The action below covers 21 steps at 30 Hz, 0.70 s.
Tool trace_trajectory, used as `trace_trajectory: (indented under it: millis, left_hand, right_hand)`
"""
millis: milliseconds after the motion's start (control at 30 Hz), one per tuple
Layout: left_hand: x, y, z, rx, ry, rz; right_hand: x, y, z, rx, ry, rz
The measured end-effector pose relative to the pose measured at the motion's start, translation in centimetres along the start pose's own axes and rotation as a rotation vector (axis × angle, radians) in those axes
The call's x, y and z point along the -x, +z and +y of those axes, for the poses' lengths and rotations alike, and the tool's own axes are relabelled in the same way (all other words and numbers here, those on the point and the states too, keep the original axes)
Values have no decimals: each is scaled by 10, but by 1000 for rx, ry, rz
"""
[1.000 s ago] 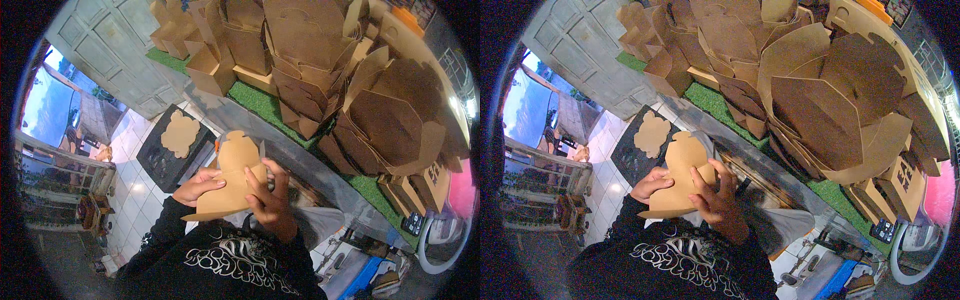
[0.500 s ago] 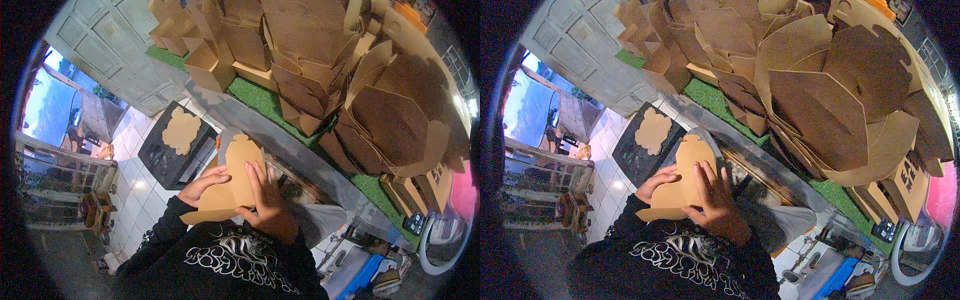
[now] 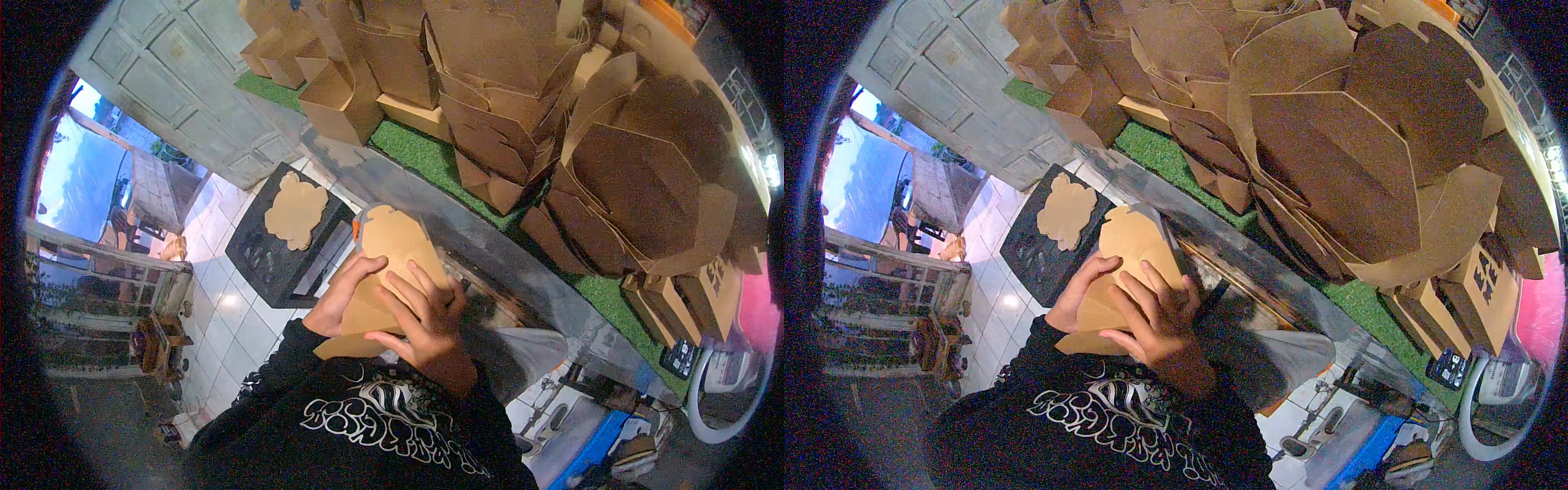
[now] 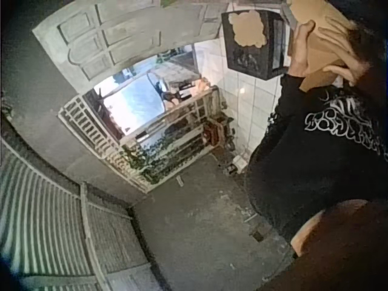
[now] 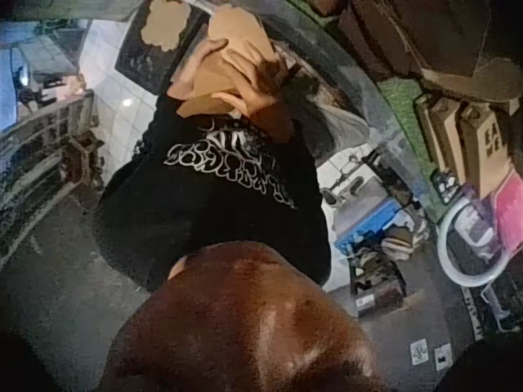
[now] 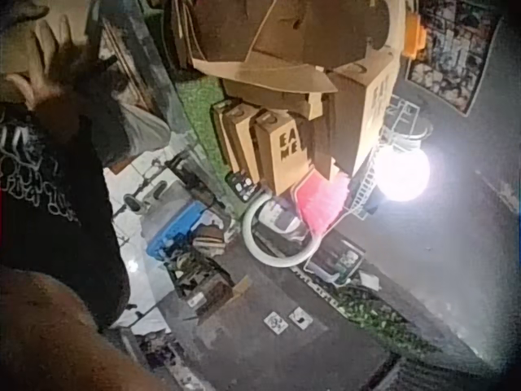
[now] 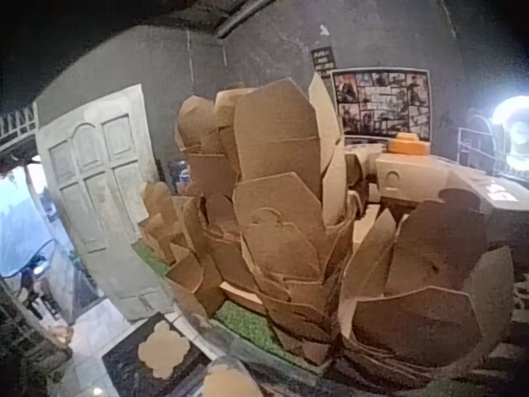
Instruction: Fold and assemble cardboard take-away food containers from flat sheets.
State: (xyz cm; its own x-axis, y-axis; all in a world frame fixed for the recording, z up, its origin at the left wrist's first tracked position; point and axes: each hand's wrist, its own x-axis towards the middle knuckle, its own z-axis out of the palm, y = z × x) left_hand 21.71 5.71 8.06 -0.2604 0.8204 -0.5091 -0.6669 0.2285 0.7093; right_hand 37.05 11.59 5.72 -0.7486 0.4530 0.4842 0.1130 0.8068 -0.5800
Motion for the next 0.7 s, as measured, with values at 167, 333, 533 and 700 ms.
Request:
trace_trajectory:
  millis: [167,333,533,700]
  left_hand:
    - [14,1,2,-42,91,4]
    - [17,-22,6,-566,620,-349]
    - [30,-21,15,-720,243,-168]
    - [26,4,8,-32,29,-129]
  right_hand:
    - [1,-2,-5,1,-42,10]
    - [3,-4,-6,80,-160,48]
    - [13,-14,-12,-132,46,104]
    - [12,-22,-17,-180,204,349]
